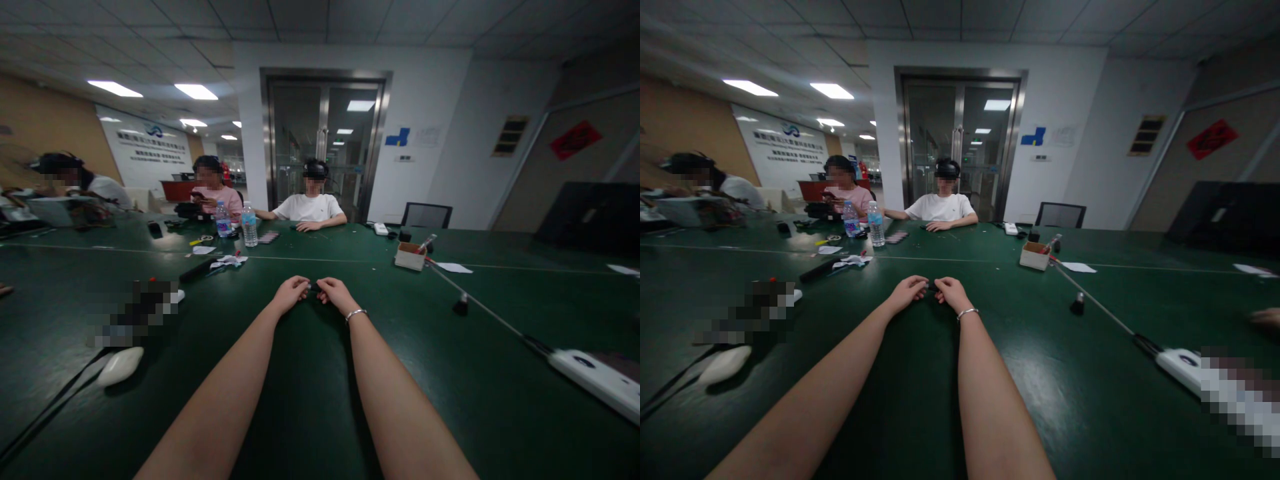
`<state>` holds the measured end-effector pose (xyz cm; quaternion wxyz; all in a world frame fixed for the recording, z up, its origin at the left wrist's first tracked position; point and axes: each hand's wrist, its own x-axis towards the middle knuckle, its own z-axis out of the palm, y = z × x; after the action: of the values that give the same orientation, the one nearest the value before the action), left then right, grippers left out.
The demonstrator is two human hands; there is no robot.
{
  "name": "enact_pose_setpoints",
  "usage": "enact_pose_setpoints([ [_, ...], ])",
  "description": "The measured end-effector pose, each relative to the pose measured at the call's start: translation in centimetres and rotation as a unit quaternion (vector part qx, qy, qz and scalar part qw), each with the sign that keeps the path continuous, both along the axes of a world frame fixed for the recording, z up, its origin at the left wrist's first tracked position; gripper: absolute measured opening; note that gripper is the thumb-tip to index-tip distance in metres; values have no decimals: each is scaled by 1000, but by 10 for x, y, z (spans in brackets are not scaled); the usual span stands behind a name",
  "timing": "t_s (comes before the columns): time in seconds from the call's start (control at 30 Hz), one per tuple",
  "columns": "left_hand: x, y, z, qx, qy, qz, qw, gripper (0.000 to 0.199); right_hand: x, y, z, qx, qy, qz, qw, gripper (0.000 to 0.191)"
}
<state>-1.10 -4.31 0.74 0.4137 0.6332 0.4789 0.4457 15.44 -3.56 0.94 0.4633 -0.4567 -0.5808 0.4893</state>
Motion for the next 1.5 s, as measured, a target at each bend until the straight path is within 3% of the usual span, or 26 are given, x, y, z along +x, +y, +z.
enact_pose_setpoints([
  [1.0,-3,1,-4,53,9,-20,998,33,0,-2,1,-2,7,6,1000,13],
  [1.5,-1,0,-4,37,-10,-24,999,30,0,-1,1,-4,2,-1,1000,14],
])
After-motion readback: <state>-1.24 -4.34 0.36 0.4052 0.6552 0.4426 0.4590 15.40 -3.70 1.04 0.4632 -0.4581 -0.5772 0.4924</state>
